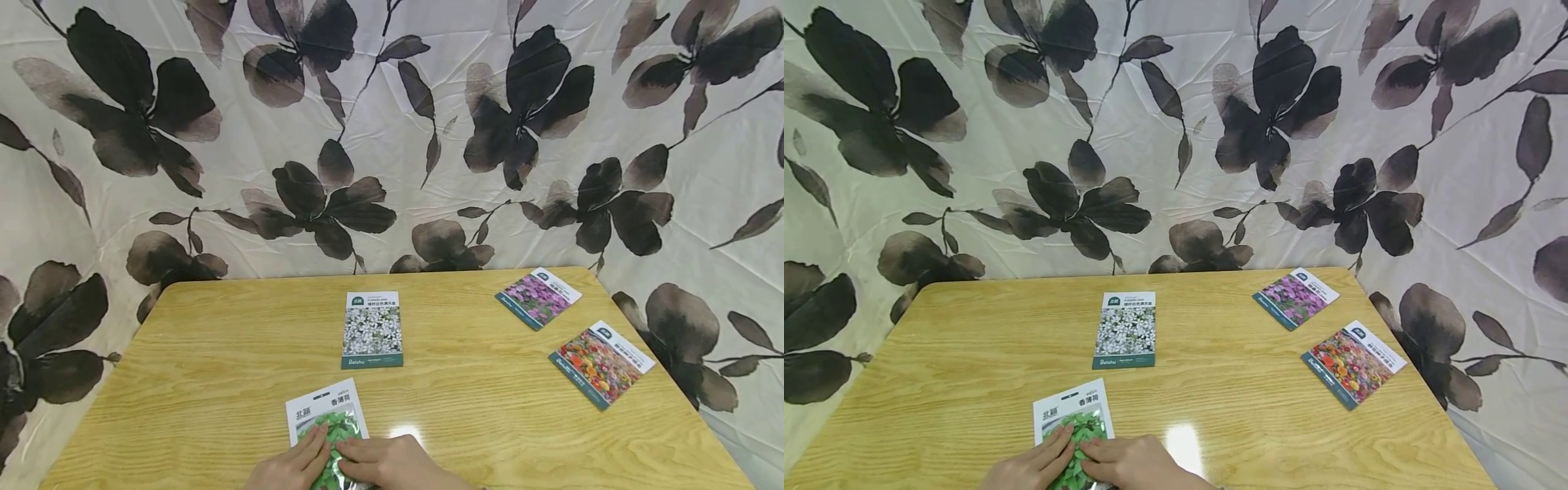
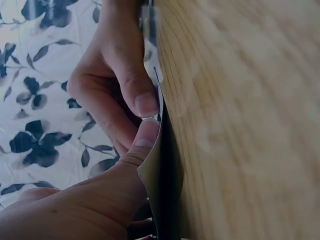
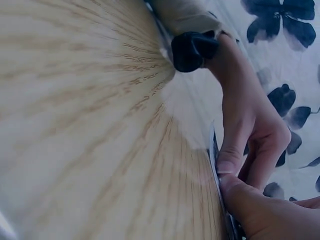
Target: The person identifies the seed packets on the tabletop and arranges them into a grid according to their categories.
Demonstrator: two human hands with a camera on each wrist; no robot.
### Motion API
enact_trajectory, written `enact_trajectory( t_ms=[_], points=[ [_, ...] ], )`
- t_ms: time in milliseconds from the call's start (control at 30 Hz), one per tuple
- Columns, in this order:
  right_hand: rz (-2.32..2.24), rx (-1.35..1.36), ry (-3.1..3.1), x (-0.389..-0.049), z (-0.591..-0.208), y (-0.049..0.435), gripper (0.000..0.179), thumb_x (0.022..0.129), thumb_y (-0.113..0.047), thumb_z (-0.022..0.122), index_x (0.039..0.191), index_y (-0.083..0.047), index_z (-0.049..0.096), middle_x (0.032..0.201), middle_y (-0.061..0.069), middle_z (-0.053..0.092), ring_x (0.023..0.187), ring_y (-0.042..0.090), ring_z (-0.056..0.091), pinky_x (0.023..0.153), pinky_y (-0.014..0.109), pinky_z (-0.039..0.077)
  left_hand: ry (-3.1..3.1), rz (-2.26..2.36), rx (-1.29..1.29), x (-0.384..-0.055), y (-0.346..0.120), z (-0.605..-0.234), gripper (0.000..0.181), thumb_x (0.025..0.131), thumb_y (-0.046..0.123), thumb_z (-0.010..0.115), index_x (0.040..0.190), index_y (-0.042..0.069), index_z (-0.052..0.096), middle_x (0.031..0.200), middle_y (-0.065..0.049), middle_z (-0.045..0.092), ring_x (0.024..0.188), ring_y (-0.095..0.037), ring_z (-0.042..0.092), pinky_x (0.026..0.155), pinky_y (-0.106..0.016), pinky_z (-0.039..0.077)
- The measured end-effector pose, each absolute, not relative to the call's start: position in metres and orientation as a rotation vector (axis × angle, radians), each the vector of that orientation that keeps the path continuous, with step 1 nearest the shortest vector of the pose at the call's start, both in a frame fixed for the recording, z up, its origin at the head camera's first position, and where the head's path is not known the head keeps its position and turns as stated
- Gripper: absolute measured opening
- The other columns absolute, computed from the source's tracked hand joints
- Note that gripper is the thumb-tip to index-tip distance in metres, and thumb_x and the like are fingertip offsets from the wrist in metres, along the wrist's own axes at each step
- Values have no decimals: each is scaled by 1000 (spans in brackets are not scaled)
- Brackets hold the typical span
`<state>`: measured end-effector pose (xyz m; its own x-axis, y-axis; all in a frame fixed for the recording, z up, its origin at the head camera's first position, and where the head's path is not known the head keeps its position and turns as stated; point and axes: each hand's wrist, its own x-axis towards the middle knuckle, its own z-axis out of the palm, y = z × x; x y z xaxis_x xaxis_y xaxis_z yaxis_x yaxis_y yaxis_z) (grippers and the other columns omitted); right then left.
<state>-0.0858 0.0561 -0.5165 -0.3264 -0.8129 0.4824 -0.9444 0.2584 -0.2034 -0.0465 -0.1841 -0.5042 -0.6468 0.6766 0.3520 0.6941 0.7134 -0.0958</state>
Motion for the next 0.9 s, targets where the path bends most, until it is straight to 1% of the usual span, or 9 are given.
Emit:
enact_trajectory(
  t_ms=[100,200,367,467,633,767,900],
  points=[
    [612,1639,-2189,-87,-518,58,37,93,-36,66,121,-14,73,131,5,63,118,11,60,95,18,46,-2528,-78,-1074,-47,-183,-505,67,92,63,54,105,2,77,119,-16,69,103,-25,70,67,-23,57],
    [529,1638,-2116,-88,-519,62,34,94,-36,65,120,-15,73,129,5,64,116,11,61,92,17,47,-2498,-85,-1088,-47,-180,-506,71,91,67,51,104,3,77,118,-16,70,101,-25,70,66,-21,56],
    [501,1627,-2068,-88,-520,67,32,95,-35,61,117,-17,75,127,3,66,115,9,62,93,16,46,-2474,-95,-1115,-48,-176,-506,70,92,67,50,104,4,78,117,-15,70,101,-24,70,64,-18,56],
    [546,1630,-2059,-89,-519,70,32,96,-36,59,115,-16,75,126,4,66,114,9,63,93,16,46,-2433,-80,-1127,-49,-173,-506,69,94,65,49,102,4,78,117,-15,70,101,-23,70,66,-19,56],
    [614,1644,-2052,-90,-518,75,31,95,-35,61,111,-15,77,124,5,68,112,10,64,93,17,46,-2390,-69,-1153,-51,-170,-507,67,96,63,47,101,4,79,115,-14,71,100,-22,71,68,-19,56],
    [623,1655,-2070,-90,-518,78,30,95,-35,61,111,-14,76,125,4,67,115,9,63,96,17,45,-2428,-91,-1177,-53,-168,-506,65,95,63,49,104,5,78,116,-14,71,101,-22,70,67,-18,55],
    [632,1658,-2092,-89,-519,82,31,97,-35,60,114,-14,75,128,4,66,119,10,61,96,18,46,-2452,-102,-1212,-54,-168,-505,65,95,63,48,108,6,77,119,-14,70,102,-22,70,68,-17,55]
  ],
)
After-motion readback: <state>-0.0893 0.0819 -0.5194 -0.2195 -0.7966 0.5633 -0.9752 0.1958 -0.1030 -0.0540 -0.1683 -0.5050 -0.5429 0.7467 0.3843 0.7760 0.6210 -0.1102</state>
